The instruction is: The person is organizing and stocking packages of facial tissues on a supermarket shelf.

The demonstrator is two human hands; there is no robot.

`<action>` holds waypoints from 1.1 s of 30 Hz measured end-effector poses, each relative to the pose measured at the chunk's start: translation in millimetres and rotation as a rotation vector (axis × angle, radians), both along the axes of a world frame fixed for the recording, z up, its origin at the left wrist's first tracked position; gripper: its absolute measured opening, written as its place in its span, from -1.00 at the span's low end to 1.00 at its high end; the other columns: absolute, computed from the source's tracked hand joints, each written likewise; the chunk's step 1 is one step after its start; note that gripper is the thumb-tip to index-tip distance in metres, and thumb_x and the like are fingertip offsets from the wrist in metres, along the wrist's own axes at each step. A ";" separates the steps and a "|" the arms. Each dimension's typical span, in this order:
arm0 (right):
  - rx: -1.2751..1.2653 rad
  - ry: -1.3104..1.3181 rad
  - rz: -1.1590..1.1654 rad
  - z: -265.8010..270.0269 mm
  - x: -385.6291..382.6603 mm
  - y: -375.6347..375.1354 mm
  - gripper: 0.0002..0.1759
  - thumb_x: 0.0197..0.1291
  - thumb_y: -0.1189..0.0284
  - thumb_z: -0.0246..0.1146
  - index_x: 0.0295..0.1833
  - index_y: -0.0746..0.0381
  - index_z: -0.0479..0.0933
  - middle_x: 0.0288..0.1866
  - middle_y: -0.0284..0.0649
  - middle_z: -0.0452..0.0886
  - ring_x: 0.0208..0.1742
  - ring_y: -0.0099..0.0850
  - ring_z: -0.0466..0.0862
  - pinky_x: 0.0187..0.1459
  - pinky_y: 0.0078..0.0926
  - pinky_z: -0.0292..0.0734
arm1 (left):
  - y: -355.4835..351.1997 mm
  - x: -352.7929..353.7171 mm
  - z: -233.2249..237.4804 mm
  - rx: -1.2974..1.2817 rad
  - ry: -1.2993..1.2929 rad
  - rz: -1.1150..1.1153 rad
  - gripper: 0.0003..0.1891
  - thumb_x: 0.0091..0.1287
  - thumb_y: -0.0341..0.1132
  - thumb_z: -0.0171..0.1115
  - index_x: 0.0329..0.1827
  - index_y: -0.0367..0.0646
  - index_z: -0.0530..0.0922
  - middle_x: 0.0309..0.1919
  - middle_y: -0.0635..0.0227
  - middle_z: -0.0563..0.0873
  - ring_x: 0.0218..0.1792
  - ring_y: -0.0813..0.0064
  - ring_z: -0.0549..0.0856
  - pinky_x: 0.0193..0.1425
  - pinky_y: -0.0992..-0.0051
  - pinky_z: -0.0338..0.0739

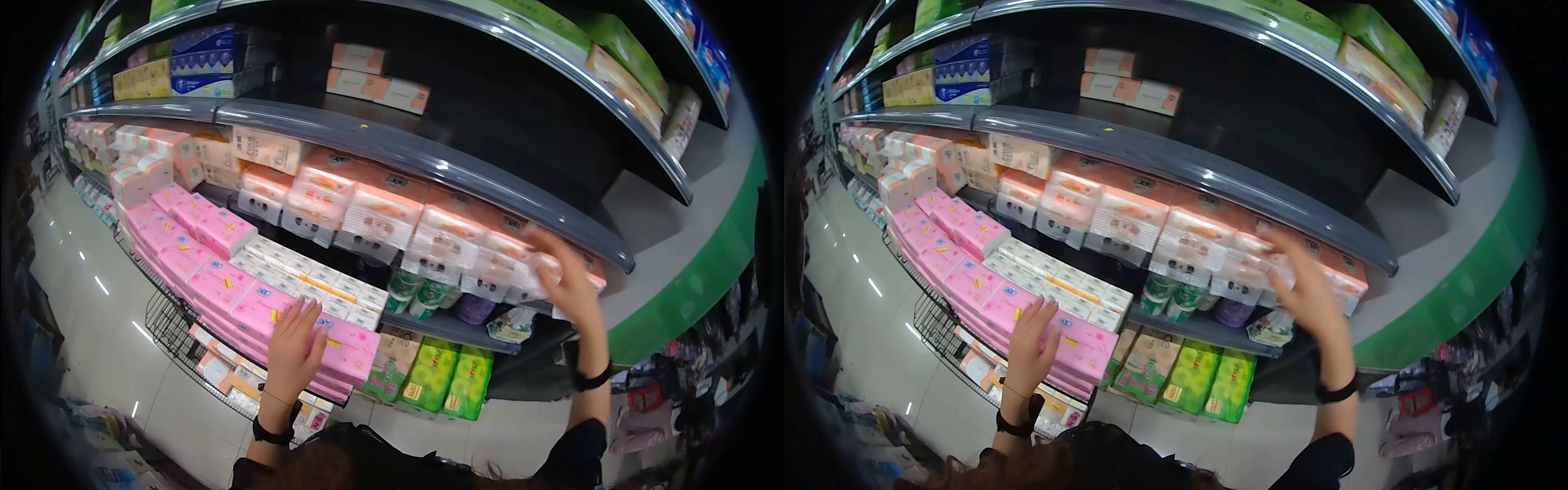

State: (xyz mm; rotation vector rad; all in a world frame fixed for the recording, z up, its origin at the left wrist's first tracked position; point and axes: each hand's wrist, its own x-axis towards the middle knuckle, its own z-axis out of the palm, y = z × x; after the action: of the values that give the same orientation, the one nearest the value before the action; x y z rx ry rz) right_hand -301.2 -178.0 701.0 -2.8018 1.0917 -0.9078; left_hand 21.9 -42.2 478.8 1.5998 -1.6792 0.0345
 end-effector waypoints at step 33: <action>-0.025 0.327 -0.132 10.3 209.1 -448.9 -0.02 -0.23 0.13 0.42 0.27 0.33 0.14 0.28 0.16 0.21 0.31 -0.04 0.27 0.25 -0.27 0.25 | -24.6 -14.0 1.3 0.299 -0.108 0.406 -0.63 0.02 0.08 0.28 -0.16 0.14 0.66 0.06 0.46 0.58 0.28 0.27 0.34 0.40 0.09 0.00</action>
State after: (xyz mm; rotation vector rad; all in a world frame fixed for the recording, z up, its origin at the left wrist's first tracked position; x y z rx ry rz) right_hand -92.1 -626.9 711.4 -3.0020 1.3212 -0.4781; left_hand 7.9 -66.8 480.1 2.1807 -1.4620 0.0789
